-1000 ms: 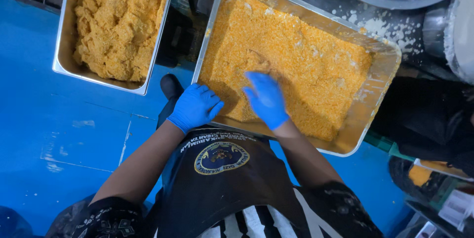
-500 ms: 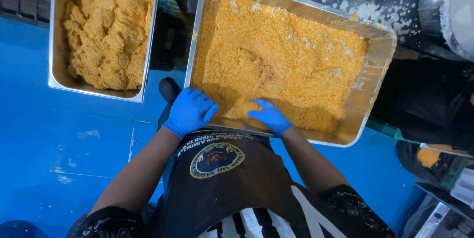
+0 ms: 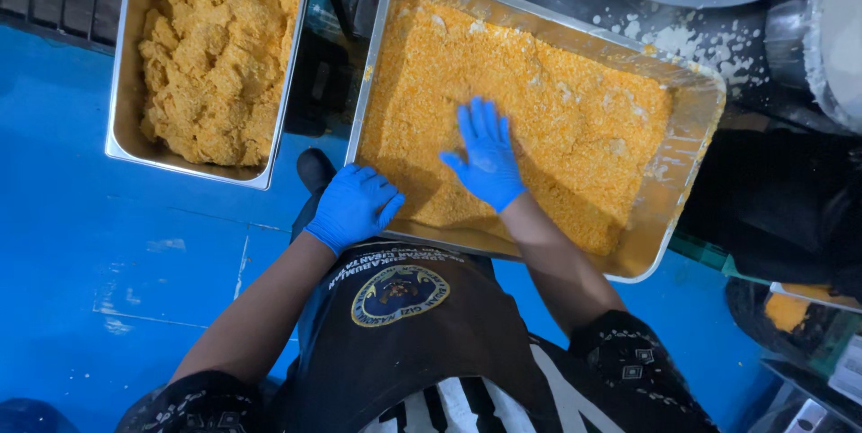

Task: The person, wearing blue gloves, coats raw chicken pieces in a large tray of orange breading, pressing and turning each piece by hand to cover it, then places the coated pieces into a second tray of finished breaded chicken. The person repeats this coating cycle throughout the episode.

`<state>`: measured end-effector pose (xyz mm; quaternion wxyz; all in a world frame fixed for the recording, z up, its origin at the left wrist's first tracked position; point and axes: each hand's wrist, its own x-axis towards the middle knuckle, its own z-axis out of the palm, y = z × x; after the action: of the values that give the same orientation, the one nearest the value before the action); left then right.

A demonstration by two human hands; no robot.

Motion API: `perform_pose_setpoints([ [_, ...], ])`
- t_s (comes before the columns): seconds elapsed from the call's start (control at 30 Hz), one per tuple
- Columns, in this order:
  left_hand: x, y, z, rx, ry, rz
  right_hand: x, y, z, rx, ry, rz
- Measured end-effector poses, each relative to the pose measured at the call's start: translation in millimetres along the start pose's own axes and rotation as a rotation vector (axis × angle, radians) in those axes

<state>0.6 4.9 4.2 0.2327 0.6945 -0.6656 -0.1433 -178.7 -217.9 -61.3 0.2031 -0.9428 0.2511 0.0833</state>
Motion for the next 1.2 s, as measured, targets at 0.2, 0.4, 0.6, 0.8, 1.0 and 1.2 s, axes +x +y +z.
perform_pose_setpoints([
  [0.2, -0.5, 0.6, 0.4, -0.013, 0.018, 0.012, 20.2, -17.4, 13.4, 0.063, 0.108, -0.047],
  [0.4, -1.5, 3.3, 1.9, 0.0, -0.015, 0.011, 20.6, -49.3, 0.7, -0.078, 0.071, -0.082],
  [0.6, 0.2, 1.8, 2.2, 0.006, -0.03, -0.006, 3.8, -36.6, -35.6, 0.075, 0.101, 0.117],
  [0.8, 0.7, 0.0, 5.0, -0.01, 0.035, 0.009, -10.3, -23.4, -12.3, -0.311, 0.171, 0.034],
  [1.0, 0.3, -0.4, 7.6, -0.003, 0.07, 0.017, 6.4, -9.3, 3.5, -0.199, 0.171, 0.163],
  [1.2, 0.6, -1.7, 10.7, -0.014, 0.083, 0.028, 10.7, -4.4, 12.2, -0.115, 0.15, 0.186],
])
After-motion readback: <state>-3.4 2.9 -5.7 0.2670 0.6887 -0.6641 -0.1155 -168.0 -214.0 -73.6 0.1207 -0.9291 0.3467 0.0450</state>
